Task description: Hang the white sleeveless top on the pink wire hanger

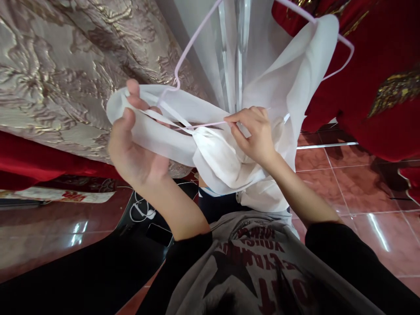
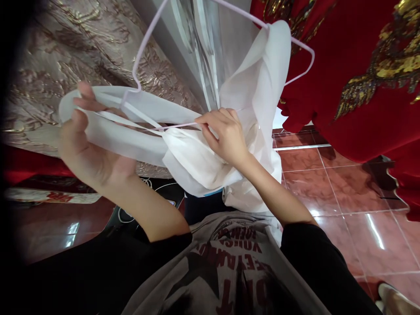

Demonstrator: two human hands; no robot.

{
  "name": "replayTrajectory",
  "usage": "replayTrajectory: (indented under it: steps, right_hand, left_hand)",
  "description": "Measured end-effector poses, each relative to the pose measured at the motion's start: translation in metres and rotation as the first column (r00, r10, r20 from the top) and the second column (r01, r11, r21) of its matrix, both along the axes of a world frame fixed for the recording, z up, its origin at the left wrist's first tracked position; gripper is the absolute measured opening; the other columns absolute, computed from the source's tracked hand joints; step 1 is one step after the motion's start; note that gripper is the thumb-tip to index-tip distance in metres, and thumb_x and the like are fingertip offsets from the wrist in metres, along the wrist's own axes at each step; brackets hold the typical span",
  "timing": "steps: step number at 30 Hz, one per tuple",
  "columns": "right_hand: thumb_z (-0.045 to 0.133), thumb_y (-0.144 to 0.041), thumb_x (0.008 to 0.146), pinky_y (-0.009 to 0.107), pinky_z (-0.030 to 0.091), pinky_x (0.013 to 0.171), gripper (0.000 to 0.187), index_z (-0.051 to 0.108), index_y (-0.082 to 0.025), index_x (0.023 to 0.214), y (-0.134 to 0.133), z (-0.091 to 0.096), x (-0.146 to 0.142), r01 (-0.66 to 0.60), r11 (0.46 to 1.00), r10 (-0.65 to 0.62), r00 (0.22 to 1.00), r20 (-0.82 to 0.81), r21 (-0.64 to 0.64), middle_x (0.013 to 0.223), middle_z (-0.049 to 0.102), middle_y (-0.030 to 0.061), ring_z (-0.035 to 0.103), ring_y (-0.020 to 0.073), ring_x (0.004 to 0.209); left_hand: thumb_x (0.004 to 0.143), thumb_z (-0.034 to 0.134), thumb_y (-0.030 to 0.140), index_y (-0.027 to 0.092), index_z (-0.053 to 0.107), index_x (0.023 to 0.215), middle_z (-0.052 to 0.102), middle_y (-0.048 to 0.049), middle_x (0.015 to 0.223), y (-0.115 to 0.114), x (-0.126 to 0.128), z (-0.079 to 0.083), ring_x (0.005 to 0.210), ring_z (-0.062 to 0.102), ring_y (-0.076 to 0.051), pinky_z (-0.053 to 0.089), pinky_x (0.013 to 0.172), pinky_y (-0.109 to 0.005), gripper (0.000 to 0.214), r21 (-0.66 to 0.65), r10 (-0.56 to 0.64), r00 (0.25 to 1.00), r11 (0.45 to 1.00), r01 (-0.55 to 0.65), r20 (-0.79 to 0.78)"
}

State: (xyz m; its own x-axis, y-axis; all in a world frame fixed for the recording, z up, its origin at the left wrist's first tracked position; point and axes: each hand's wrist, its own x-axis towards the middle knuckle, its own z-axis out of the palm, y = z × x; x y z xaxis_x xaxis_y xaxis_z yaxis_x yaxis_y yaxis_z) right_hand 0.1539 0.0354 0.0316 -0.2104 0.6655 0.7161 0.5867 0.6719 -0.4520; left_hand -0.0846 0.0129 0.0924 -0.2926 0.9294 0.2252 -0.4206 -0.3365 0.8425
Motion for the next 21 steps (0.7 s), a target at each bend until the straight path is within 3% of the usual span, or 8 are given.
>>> replayTrajectory:
  steps: [2,4,8,10,12,15,17,21]
  right_hand:
    - [0.047,-0.031,0.11,0.041,0.043,0.096,0.025,0.071,-0.024,0.105,0.0,0.0,0.003,-0.003,1.0,0.003,1.0,0.005,0.015,0.09,0.072,0.0022,0.062,0.0181,0.089]
    - [0.047,-0.031,0.109,0.041,0.043,0.096,0.025,0.071,-0.024,0.106,0.001,0.0,0.004,0.004,1.0,-0.004,1.0,0.005,0.012,0.092,0.072,0.003,0.062,0.0186,0.09]
    - [0.047,-0.032,0.11,0.042,0.042,0.098,0.026,0.071,-0.024,0.107,0.0,-0.003,0.0,0.019,1.0,-0.019,1.0,-0.005,-0.015,0.091,0.071,0.003,0.062,0.0191,0.092]
    - [0.046,-0.032,0.11,0.043,0.043,0.099,0.026,0.071,-0.024,0.108,0.0,-0.003,-0.003,0.009,1.0,-0.01,1.0,-0.003,-0.014,0.092,0.072,0.003,0.063,0.0191,0.092]
    - [0.045,-0.03,0.109,0.043,0.044,0.099,0.027,0.071,-0.024,0.111,-0.001,-0.002,-0.005,-0.002,1.0,0.002,1.0,0.002,-0.002,0.095,0.073,0.0034,0.064,0.0192,0.093]
    - [0.047,-0.027,0.107,0.043,0.047,0.097,0.026,0.072,-0.024,0.113,-0.003,-0.002,-0.007,-0.017,0.999,0.017,1.0,0.003,0.036,0.099,0.076,0.0038,0.065,0.0193,0.093]
    - [0.049,-0.027,0.106,0.045,0.049,0.099,0.025,0.072,-0.025,0.115,-0.005,-0.001,-0.006,-0.024,0.999,0.025,1.0,-0.007,0.044,0.102,0.077,0.0043,0.067,0.0203,0.094]
    - [0.051,-0.029,0.105,0.053,0.048,0.113,0.026,0.072,-0.028,0.12,-0.014,0.005,-0.003,-0.052,0.999,0.052,0.998,-0.037,0.004,0.113,0.078,0.0048,0.07,0.0235,0.111]
  left_hand:
    - [0.08,0.082,0.037,0.028,0.076,0.115,0.073,0.0036,0.139,0.002,-0.012,0.004,0.152,0.049,-0.024,0.051,0.124,-0.035,0.037,0.003,-0.018,1.0,1.0,0.018,0.016]
    - [0.081,0.08,0.033,0.028,0.076,0.115,0.069,0.0084,0.148,0.002,-0.023,-0.002,0.159,0.039,-0.019,0.046,0.127,-0.029,0.034,0.006,0.007,0.998,1.0,-0.007,0.057]
    - [0.082,0.078,0.035,0.034,0.075,0.112,0.066,0.0141,0.15,-0.006,-0.025,-0.041,0.157,0.041,-0.014,0.048,0.122,-0.023,0.031,-0.033,0.179,0.97,0.984,-0.176,0.165]
    - [0.078,0.078,0.032,0.035,0.074,0.108,0.068,0.0103,0.147,-0.01,-0.015,-0.061,0.154,0.046,-0.017,0.05,0.12,-0.025,0.031,-0.073,0.258,0.948,0.966,-0.249,0.189]
    - [0.078,0.076,0.03,0.034,0.072,0.11,0.069,0.0053,0.146,-0.012,0.002,-0.071,0.152,0.049,-0.021,0.05,0.121,-0.031,0.032,-0.096,0.232,0.957,0.971,-0.218,0.173]
    - [0.08,0.077,0.031,0.027,0.069,0.115,0.07,-0.0041,0.141,-0.01,0.035,-0.066,0.147,0.054,-0.025,0.049,0.123,-0.037,0.036,-0.046,0.102,0.981,0.994,-0.096,0.168]
    - [0.081,0.079,0.032,0.022,0.068,0.113,0.074,-0.0081,0.125,-0.009,0.055,-0.056,0.132,0.064,-0.025,0.049,0.122,-0.038,0.035,-0.015,0.062,0.98,0.998,-0.06,0.188]
    - [0.091,0.074,0.032,0.024,0.064,0.097,0.066,-0.0031,0.088,-0.008,0.078,-0.046,0.102,0.073,-0.021,0.055,0.113,-0.037,0.014,-0.028,0.079,0.977,0.997,-0.074,0.199]
